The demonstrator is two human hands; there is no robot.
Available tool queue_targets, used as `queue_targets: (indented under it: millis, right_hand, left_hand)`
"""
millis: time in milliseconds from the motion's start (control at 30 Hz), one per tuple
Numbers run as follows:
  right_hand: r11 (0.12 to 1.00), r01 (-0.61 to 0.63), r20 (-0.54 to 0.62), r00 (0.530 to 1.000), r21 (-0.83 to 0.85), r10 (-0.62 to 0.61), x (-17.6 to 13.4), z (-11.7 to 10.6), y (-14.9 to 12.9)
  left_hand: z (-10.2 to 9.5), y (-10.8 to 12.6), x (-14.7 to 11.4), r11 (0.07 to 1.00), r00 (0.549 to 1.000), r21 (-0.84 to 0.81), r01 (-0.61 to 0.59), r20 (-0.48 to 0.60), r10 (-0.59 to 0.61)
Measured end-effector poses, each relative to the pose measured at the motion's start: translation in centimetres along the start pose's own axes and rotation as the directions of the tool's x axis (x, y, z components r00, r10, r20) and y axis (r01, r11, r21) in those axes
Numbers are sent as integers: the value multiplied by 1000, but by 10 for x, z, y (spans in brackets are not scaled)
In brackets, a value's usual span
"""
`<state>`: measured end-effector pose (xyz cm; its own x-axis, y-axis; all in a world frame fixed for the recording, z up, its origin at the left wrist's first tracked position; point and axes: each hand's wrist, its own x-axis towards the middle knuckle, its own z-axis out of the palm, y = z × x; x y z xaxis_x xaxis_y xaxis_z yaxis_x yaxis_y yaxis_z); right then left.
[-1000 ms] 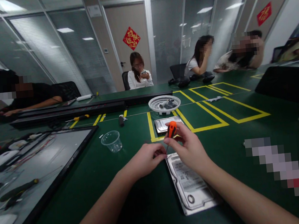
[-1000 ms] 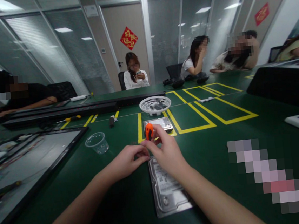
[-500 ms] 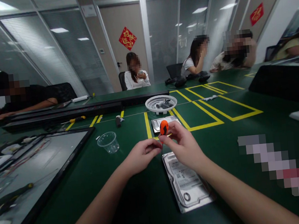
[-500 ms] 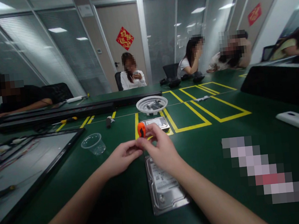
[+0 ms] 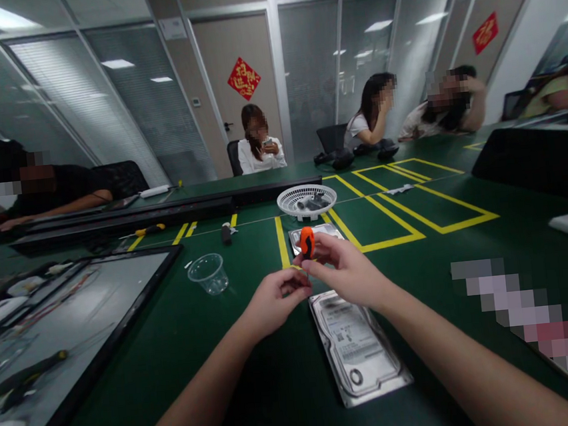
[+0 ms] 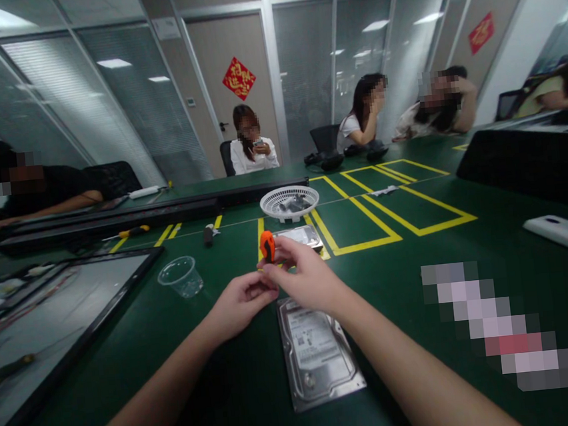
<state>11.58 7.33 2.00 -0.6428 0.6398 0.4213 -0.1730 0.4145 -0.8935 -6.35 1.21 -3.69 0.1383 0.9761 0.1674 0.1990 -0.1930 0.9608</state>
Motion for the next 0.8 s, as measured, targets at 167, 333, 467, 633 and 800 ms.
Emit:
queue_targets:
  millis: [167,333,467,633,800]
  right_hand:
    - [997,17,-35,999,-71,-19,-8,5,4]
    - [988,30,-145,988,-151,-53,-13,10,9]
    - [994,44,-116,992,-97,-55,-16,10,12]
    - [998,25,-129,991,-62,-32,-20,10,20]
    - [996,54,-187,980,-74,-67,-18,12,24]
  left_hand:
    - [3,-4,0,989,999,-146,23,-19,-26]
    - [5,-3,0,989,1000,-144,10,-15,-12]
    - [6,-2,0,991,1000,-135,1,-20,-4]
    - [5,-3,-1,990,999,-138,4,-36,-9]
    - [6,-4,0,993,999,-116,15,-30,-19]
